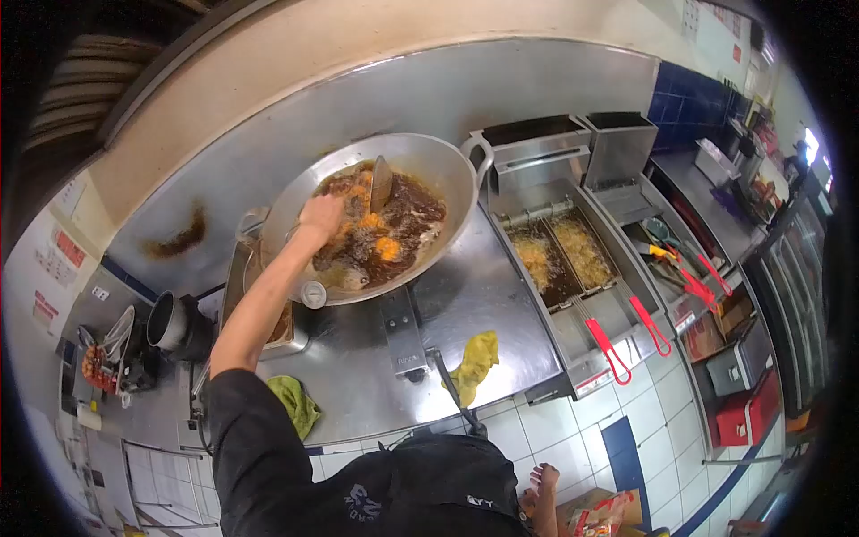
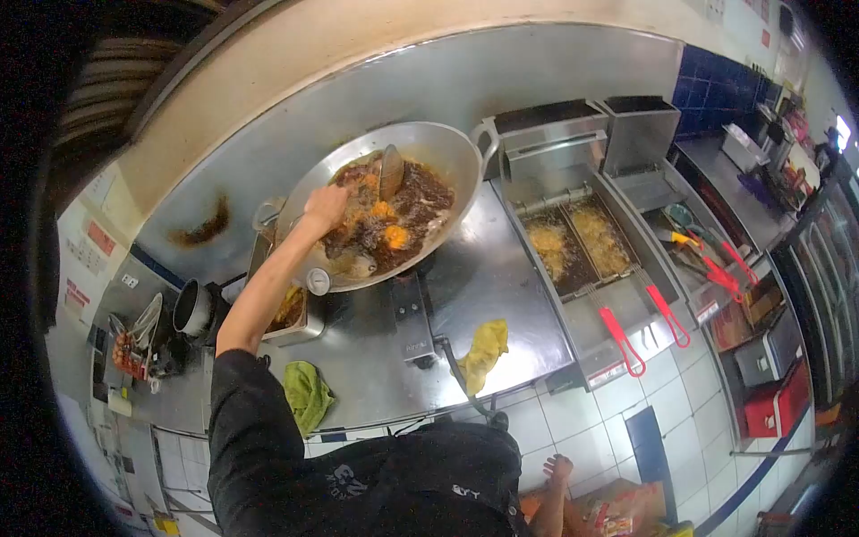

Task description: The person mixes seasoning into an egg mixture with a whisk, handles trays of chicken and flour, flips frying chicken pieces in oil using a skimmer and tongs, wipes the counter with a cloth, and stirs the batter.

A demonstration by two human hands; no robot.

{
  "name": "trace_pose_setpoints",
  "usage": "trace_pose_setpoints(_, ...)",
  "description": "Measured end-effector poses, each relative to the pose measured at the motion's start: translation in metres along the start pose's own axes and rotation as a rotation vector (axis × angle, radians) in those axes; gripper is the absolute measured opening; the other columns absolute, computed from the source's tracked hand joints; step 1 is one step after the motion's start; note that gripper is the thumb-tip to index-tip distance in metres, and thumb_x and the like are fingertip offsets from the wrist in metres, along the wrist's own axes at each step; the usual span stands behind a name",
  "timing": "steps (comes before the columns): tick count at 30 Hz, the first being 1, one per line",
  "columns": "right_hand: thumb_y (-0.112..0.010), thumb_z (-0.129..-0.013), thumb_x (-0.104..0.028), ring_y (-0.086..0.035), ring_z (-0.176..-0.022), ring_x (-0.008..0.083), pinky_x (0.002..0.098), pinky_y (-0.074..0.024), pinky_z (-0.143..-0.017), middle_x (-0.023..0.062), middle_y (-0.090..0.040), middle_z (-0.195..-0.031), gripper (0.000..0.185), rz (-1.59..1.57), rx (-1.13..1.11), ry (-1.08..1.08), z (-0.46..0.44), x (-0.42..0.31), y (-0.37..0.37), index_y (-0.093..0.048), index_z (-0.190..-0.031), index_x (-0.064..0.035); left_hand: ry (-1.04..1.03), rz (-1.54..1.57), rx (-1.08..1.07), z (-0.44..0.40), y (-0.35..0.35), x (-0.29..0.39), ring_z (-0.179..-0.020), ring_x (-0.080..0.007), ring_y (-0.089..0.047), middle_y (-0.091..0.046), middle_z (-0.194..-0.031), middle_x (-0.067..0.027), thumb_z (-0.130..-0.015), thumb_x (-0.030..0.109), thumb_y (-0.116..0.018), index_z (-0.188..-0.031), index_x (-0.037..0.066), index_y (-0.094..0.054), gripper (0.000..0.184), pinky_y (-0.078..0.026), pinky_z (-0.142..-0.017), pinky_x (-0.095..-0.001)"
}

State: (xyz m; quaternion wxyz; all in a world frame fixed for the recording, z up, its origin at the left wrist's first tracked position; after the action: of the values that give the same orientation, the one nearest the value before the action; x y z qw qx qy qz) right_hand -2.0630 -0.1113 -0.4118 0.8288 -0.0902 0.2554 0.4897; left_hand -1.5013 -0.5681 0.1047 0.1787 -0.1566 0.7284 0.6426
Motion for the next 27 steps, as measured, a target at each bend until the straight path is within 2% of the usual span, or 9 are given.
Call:
trace_pose_setpoints(3,-0.051,-0.086,-0.019,-0.065,-0.068,0.029,0.0377,-0.0512,-0.051,0.0188,-0.065,-0.092,0.034,0.06,-0.005,0.036,-0.021,0.003,-0.002,-0.054,-0.112,0.0043,0.059,0.16,0.0,0.048,0.012,-0.033,-0.084,-0.036,-0.067,-0.068,-0.088,-0.0197,-0.079,0.01,-0.059,-0.088,0.005,-0.069,0.015,-0.055,-0.073,-0.0445)
trace_pose_setpoints(6,-0.051,-0.086,-0.017,-0.065,-0.066,0.0284,0.0374,-0.0511,-0.049,0.0181,-0.065,-0.089,0.033,0.099,-0.033,0.0,-0.032,0.005,-0.014,-0.054,-0.111,0.0042,0.096,0.29,-0.121,0.105,0.038,-0.062,-0.087,-0.0397,-0.063,-0.066,-0.086,-0.0227,-0.079,0.009,-0.057,-0.12,0.013,-0.062,0.041,-0.051,-0.078,-0.0472)
trace_pose_setpoints(9,-0.047,-0.086,-0.016,-0.064,-0.067,0.029,0.0433,-0.0527,-0.053,0.0159,-0.063,-0.084,0.028,0.169,-0.036,-0.014,-0.031,-0.01,-0.027,-0.056,-0.108,-0.0009,0.059,0.485,-0.072,0.153,0.035,-0.095,-0.09,-0.0402,-0.062,-0.065,-0.091,-0.0243,-0.08,0.011,-0.057,-0.126,0.018,-0.059,0.047,-0.05,-0.083,-0.0459)
trace_pose_setpoints(15,-0.051,-0.086,-0.014,-0.064,-0.064,0.0298,0.0417,-0.054,-0.05,0.0164,-0.064,-0.085,0.031,0.264,-0.108,0.012,-0.023,-0.046,-0.064,-0.055,-0.111,0.004,0.041,0.63,-0.113,0.216,0.074,-0.162,-0.086,-0.0368,-0.065,-0.065,-0.093,-0.0257,-0.082,0.014,-0.061,-0.124,0.015,-0.061,0.043,-0.05,-0.081,-0.0419)
trace_pose_setpoints(16,-0.05,-0.086,-0.015,-0.064,-0.064,0.0298,0.0409,-0.0538,-0.05,0.0168,-0.064,-0.085,0.03,0.289,-0.133,0.008,-0.023,-0.053,-0.07,-0.056,-0.11,0.0033,0.173,0.585,-0.283,0.218,0.088,-0.168,-0.091,-0.0356,-0.065,-0.066,-0.097,-0.0237,-0.082,0.013,-0.061,-0.124,0.016,-0.061,0.043,-0.049,-0.084,-0.0416)
trace_pose_setpoints(23,-0.049,-0.085,-0.014,-0.064,-0.059,0.0274,0.0384,-0.0531,-0.048,0.0152,-0.064,-0.078,0.028,0.377,-0.156,0.176,-0.015,-0.114,-0.116,-0.056,-0.107,0.0021,0.231,0.505,-0.352,0.16,0.008,-0.198,-0.1,-0.0387,-0.062,-0.066,-0.108,-0.0205,-0.083,0.013,-0.058,-0.125,0.014,-0.06,0.043,-0.047,-0.092,-0.0428)
trace_pose_setpoints(25,-0.049,-0.085,-0.014,-0.064,-0.058,0.0259,0.0376,-0.0529,-0.047,0.0149,-0.064,-0.078,0.027,0.355,-0.139,0.195,-0.006,-0.121,-0.123,-0.056,-0.106,0.0018,0.149,0.612,-0.362,0.124,-0.038,-0.199,-0.082,-0.032,-0.066,-0.069,-0.102,-0.0173,-0.084,0.014,-0.057,-0.127,0.013,-0.06,0.043,-0.052,-0.076,-0.0411)
trace_pose_setpoints(26,-0.049,-0.085,-0.014,-0.064,-0.058,0.0255,0.0372,-0.0529,-0.048,0.0149,-0.064,-0.078,0.027,0.331,-0.146,0.226,-0.003,-0.12,-0.123,-0.056,-0.106,0.0018,0.129,0.608,-0.357,0.113,-0.041,-0.197,-0.082,-0.032,-0.066,-0.069,-0.102,-0.0173,-0.084,0.014,-0.057,-0.127,0.013,-0.06,0.043,-0.052,-0.076,-0.0411)
trace_pose_setpoints(27,-0.049,-0.085,-0.014,-0.064,-0.058,0.0251,0.0368,-0.0529,-0.048,0.0149,-0.064,-0.078,0.027,0.305,-0.15,0.253,0.003,-0.117,-0.121,-0.056,-0.106,0.0018,0.2,0.721,-0.408,0.103,-0.043,-0.194,-0.071,-0.0257,-0.062,-0.068,-0.094,-0.0138,-0.085,0.015,-0.057,-0.127,0.013,-0.06,0.042,-0.05,-0.065,-0.0375)
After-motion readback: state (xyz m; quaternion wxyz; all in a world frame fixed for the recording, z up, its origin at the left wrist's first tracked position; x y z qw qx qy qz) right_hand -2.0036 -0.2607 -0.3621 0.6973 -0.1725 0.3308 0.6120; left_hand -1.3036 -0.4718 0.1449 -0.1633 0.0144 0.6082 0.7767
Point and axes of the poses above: each hand's wrist, its own z-axis away from the middle knuckle, its own y-axis out of the back of the hand, x = y × z, the point moved 1 cm from there along -z, towards the middle knuckle
